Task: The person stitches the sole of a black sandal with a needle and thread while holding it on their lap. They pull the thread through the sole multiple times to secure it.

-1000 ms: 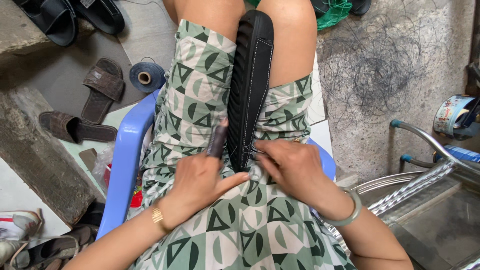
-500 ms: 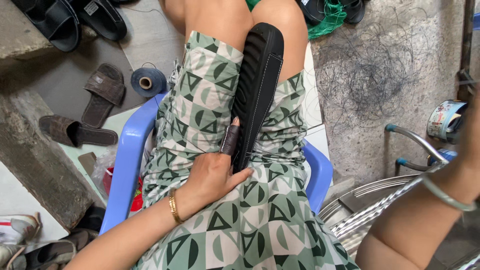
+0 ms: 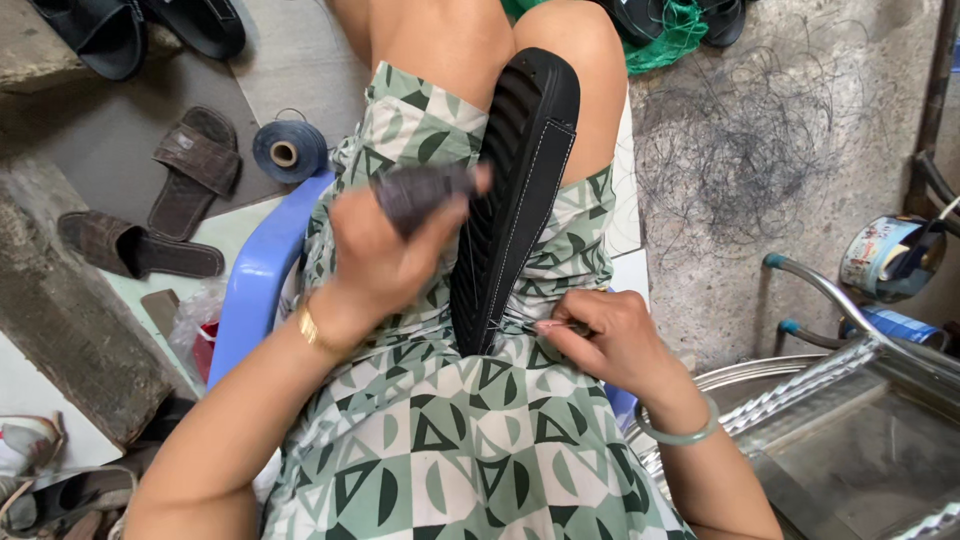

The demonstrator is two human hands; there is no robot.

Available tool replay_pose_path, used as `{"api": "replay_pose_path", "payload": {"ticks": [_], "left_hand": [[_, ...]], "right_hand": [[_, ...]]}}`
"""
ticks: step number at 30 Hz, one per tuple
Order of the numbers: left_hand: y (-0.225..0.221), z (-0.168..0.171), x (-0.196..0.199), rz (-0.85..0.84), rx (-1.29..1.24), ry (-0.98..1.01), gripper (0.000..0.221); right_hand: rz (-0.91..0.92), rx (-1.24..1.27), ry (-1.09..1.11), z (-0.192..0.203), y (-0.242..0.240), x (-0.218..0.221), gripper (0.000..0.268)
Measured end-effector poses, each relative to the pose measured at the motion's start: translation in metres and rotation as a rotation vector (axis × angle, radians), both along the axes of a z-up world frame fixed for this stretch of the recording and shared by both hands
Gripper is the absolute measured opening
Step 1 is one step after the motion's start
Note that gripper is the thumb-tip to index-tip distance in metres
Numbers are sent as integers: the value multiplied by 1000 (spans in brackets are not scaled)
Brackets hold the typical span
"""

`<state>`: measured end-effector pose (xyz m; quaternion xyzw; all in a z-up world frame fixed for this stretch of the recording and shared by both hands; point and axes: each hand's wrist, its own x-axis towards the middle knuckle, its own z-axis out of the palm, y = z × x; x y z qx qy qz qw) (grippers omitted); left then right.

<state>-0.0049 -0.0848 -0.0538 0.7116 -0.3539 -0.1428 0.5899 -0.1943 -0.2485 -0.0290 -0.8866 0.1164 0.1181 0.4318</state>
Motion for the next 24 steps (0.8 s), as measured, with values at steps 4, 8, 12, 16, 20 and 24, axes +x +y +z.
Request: {"api": "replay_pose_path", "payload": {"ticks": [4,8,12,16,20,24], "left_hand": [[-59,-6,46,688,-153,313,33],[-97,-50,94,894,-934,820,18],[-80,-60,108,1112,-833,935,19],[-10,-40,109,442,-513,875,19],[117,-90,133,207,1043,-362,58],[106,-34,73,222,1060,-557,46]], "right_hand": [[95,56,-176,-16,10,-1,33],[51,4,-297,-29,27,7,38],[-5,-16,-316,-29,24,3,40],[38,-84,-100,-6,3,0,21],[137,-229,-144,33,-4,2,31],[326,-328,-33,39,3,1,43]]}}
